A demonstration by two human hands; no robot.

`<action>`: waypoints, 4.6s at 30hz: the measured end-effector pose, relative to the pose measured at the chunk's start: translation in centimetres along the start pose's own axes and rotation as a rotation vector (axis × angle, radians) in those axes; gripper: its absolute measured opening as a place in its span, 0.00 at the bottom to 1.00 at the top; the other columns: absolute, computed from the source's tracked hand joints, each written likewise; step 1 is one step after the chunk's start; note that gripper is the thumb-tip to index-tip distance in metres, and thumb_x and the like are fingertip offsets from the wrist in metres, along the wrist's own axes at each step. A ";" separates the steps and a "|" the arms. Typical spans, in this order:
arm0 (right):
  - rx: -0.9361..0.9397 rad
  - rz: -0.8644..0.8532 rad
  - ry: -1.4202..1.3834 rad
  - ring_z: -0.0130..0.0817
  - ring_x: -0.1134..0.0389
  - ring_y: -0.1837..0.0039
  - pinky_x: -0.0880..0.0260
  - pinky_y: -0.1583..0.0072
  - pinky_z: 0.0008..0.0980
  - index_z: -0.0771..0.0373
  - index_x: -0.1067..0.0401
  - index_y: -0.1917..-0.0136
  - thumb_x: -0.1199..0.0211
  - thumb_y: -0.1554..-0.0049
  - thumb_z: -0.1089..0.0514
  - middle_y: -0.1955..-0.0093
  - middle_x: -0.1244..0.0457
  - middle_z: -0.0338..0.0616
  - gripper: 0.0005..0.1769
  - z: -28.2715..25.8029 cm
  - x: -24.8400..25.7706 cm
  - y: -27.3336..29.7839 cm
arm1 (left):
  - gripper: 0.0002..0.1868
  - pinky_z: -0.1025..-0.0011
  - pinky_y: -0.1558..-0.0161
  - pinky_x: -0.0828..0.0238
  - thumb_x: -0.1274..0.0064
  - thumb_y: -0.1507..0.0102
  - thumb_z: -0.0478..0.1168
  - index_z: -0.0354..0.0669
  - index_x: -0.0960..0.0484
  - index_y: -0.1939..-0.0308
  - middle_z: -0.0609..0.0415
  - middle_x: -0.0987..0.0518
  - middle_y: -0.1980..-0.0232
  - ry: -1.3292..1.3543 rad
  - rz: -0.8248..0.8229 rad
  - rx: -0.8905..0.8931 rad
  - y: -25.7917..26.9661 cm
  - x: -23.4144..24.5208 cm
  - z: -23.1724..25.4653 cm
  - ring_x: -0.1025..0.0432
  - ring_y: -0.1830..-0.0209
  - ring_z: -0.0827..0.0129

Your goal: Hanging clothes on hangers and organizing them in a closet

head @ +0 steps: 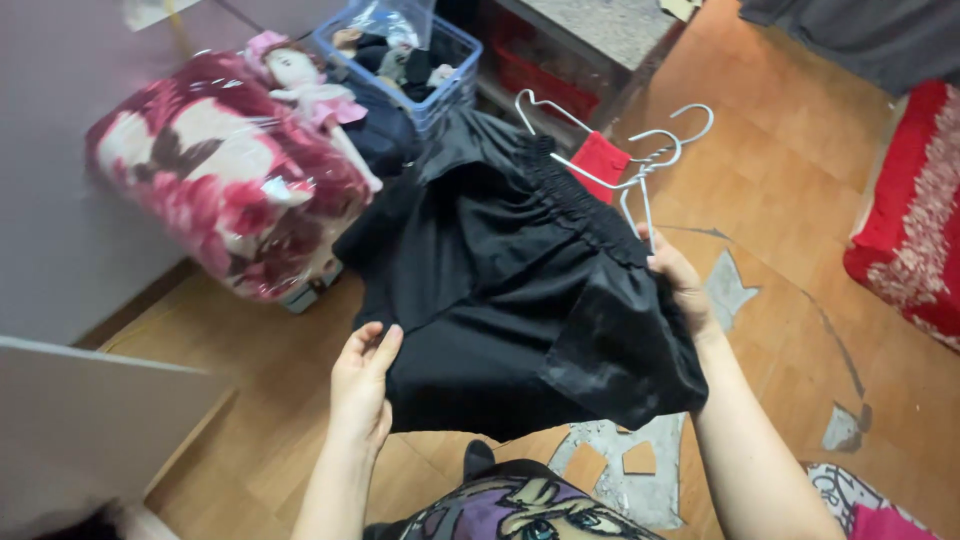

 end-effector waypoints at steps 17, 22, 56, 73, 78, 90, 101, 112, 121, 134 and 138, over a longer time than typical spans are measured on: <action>0.046 -0.188 1.008 0.26 0.39 0.41 0.42 0.34 0.26 0.53 0.35 0.38 0.44 0.38 0.56 0.44 0.40 0.37 0.14 1.2 -1.6 1.0 | 0.30 0.70 0.44 0.29 0.54 0.36 0.51 0.52 0.30 0.29 0.56 0.26 0.30 -0.362 -0.555 0.275 2.2 -26.0 -5.6 0.28 0.36 0.72; -0.173 -0.086 1.136 0.26 0.45 0.62 0.44 0.55 0.28 0.48 0.32 0.42 0.39 0.40 0.50 0.64 0.43 0.33 0.13 0.2 -1.6 0.3 | 0.40 0.81 0.72 0.49 0.44 0.41 0.39 0.49 0.38 0.24 0.58 0.17 0.39 -0.319 -0.473 0.462 -2.0 -26.3 -7.9 0.31 0.56 0.84; 0.117 0.889 1.378 0.46 0.29 0.37 0.31 0.39 0.45 0.57 0.36 0.34 0.42 0.45 0.63 0.34 0.34 0.47 0.25 -15.6 19.1 -20.6 | 0.41 0.66 0.25 0.44 0.50 0.42 0.26 0.40 0.43 0.25 0.45 0.37 0.20 -0.360 -1.330 0.610 -14.7 -63.5 -20.4 0.40 0.21 0.62; 0.422 0.940 1.514 0.16 0.25 0.66 0.26 0.56 0.22 0.48 0.14 0.56 0.19 0.61 0.47 0.64 0.23 0.27 0.17 -38.4 47.7 -25.6 | 0.47 0.52 0.34 0.48 0.25 0.48 0.53 0.58 0.33 0.29 0.53 0.34 0.37 -1.200 -1.294 -0.912 -28.3 -92.1 -23.5 0.38 0.36 0.56; 0.720 0.706 1.751 0.20 0.34 0.71 0.31 0.60 0.26 0.48 0.18 0.58 0.21 0.58 0.49 0.72 0.34 0.25 0.13 -45.4 46.1 -30.3 | 0.35 0.52 0.34 0.44 0.36 0.41 0.58 0.54 0.27 0.33 0.53 0.29 0.28 -1.207 -1.654 -0.913 -28.2 -96.7 -25.7 0.37 0.27 0.57; 0.726 1.044 2.079 0.33 0.35 0.35 0.51 0.28 0.41 0.41 0.21 0.45 0.28 0.55 0.37 0.40 0.31 0.28 0.24 -63.0 55.1 -47.4 | 0.07 0.69 0.63 0.31 0.46 0.31 0.48 0.54 0.19 0.60 0.58 0.18 0.71 -1.103 -1.639 -0.528 -36.6 -115.6 -28.2 0.22 0.71 0.67; 0.984 1.104 1.834 0.76 0.59 0.19 0.62 0.22 0.74 0.65 0.35 0.24 0.33 0.42 0.50 0.16 0.60 0.70 0.37 -75.5 59.5 -66.0 | 0.06 0.74 0.69 0.38 0.44 0.32 0.44 0.51 0.15 0.60 0.66 0.28 0.76 -0.988 -1.326 -0.485 -44.1 -130.6 -21.2 0.39 0.75 0.78; 0.899 0.745 1.314 0.31 0.29 0.43 0.33 0.39 0.29 0.61 0.20 0.45 0.51 0.46 0.66 0.46 0.28 0.42 0.22 -84.3 74.8 -92.8 | 0.19 0.61 0.55 0.28 0.51 0.36 0.47 0.73 0.20 0.42 0.55 0.10 0.57 -1.481 -0.831 -0.514 -55.6 -139.5 -22.5 0.18 0.54 0.54; 0.683 0.596 0.983 0.20 0.32 0.55 0.38 0.53 0.16 0.58 0.20 0.53 0.52 0.54 0.72 0.55 0.28 0.37 0.23 -84.4 85.0 -108.8 | 0.17 0.79 0.58 0.26 0.50 0.36 0.51 0.79 0.19 0.43 0.65 0.14 0.69 -1.598 -0.484 -0.241 -62.0 -135.9 -22.1 0.19 0.68 0.78; 0.087 0.126 0.801 0.28 0.28 0.57 0.31 0.53 0.24 0.62 0.21 0.61 0.40 0.64 0.72 0.57 0.26 0.43 0.16 -74.4 80.7 -108.0 | 0.22 0.76 0.30 0.43 0.53 0.35 0.44 0.48 0.17 0.39 0.64 0.14 0.38 -1.067 -0.540 -0.274 -63.7 -139.4 -21.6 0.28 0.36 0.80; -0.154 -0.731 1.053 0.28 0.30 0.40 0.27 0.38 0.32 0.60 0.28 0.34 0.38 0.39 0.52 0.37 0.32 0.38 0.22 -75.1 71.8 -103.4 | 0.15 0.76 0.45 0.31 0.54 0.32 0.46 0.48 0.14 0.51 0.64 0.12 0.55 -1.105 -0.626 -0.334 -64.4 -141.2 -21.2 0.24 0.53 0.79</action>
Point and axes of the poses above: each hand's wrist, its own y-axis away from the middle knuckle, its own x-axis out of the back of the hand, z = x × y, the point moved 7 cm from there along -y, towards the middle knuckle
